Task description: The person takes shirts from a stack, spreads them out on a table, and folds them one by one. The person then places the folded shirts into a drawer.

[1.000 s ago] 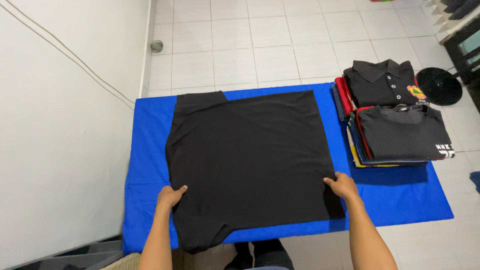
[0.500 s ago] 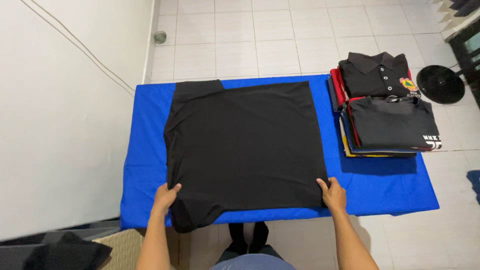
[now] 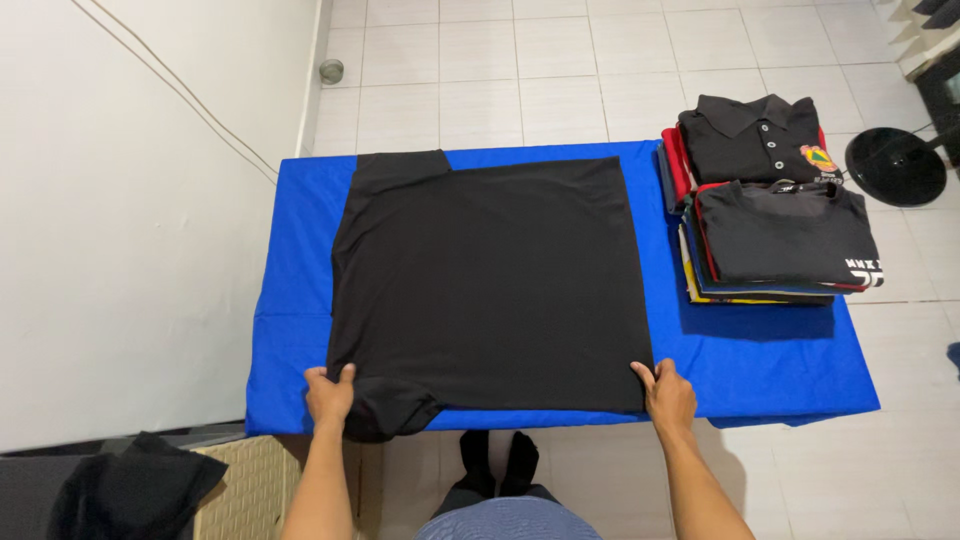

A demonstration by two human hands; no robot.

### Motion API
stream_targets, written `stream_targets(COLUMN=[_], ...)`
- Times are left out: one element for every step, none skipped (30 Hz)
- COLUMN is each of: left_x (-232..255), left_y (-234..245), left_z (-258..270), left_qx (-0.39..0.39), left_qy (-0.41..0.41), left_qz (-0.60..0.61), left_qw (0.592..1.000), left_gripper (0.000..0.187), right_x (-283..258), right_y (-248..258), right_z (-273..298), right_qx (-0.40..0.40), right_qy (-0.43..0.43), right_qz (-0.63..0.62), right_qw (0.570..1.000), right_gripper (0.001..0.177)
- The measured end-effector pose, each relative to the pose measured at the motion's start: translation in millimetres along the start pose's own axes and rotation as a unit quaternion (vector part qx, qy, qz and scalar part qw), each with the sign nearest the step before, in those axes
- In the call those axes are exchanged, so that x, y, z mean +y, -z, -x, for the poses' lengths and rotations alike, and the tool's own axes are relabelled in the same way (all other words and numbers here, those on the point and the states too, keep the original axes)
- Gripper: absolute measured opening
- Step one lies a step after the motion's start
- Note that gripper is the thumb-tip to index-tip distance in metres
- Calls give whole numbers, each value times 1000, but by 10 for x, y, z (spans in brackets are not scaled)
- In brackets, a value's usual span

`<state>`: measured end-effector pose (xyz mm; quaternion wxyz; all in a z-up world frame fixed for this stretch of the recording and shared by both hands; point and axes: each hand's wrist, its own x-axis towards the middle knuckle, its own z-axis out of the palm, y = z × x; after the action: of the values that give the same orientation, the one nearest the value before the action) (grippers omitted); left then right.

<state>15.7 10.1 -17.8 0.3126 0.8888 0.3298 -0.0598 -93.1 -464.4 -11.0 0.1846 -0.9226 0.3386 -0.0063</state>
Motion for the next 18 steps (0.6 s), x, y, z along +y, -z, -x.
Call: stream_targets(left_x=[-23, -74, -147, -234, -320, -390, -437, -457, -444, -399, -306, -190, -79, 21, 89, 121, 123, 110], left_y=[-11, -22, -43, -74, -120, -157, -169, -167, -135, -73, -1, 77, 154, 215, 254, 271, 253, 197], left_z=[-5, -15, -36, -69, -106, -157, -206, -215, -191, -137, -78, -19, 36, 64, 68, 33, -29, -116], left_qx=[1, -49, -99, -98, -72, -47, -45, -47, -49, -49, -70, -92, -92, -84, -76, -76, -67, -60], left_qy=[1, -7, -16, -13, -38, -63, -61, -66, -70, -67, -29, 10, 13, 15, 18, 19, 16, 12], left_qz=[0, 2, 5, 4, -3, -11, -11, -33, -54, -55, -101, -146, -147, -135, -123, -126, -99, -70], left_qw=[1000, 999, 995, 995, 997, 997, 997, 996, 995, 995, 992, 985, 985, 987, 989, 989, 993, 996], left_gripper=[57, 60, 63, 63, 63, 63, 63, 59, 56, 56, 59, 62, 62, 67, 71, 71, 69, 67], right_x=[13, 29, 39, 33, 34, 32, 17, 1, -20, -40, -64, -85, -102, -122, -143, -172, -220, -286], right_y=[-10, -21, -29, -35, -21, 6, 29, 55, 76, 94, 109, 116, 113, 101, 86, 59, 28, 0], right_z=[0, 10, 14, 16, 22, 21, 26, 45, 71, 98, 94, 71, 54, 44, 31, 34, 28, 1], right_qx=[3, 1, 12, 23, 21, 20, 18, 16, 10, 3, 1, -1, -2, -3, 41, 85, 83, 124], right_qy=[7, 8, 21, 36, 38, 40, 42, 43, 32, 21, 22, -3, -28, -28, -15, -4, -5, 34], right_qz=[4, 5, 23, 40, 39, 44, 48, 48, 66, 83, 84, 81, 79, 79, 58, 36, 36, 41], right_qw=[1000, 1000, 999, 998, 998, 998, 998, 998, 997, 996, 996, 997, 996, 996, 997, 996, 996, 991], right_gripper=[48, 48, 48, 49, 49, 48, 48, 48, 47, 47, 47, 44, 41, 41, 37, 32, 32, 30])
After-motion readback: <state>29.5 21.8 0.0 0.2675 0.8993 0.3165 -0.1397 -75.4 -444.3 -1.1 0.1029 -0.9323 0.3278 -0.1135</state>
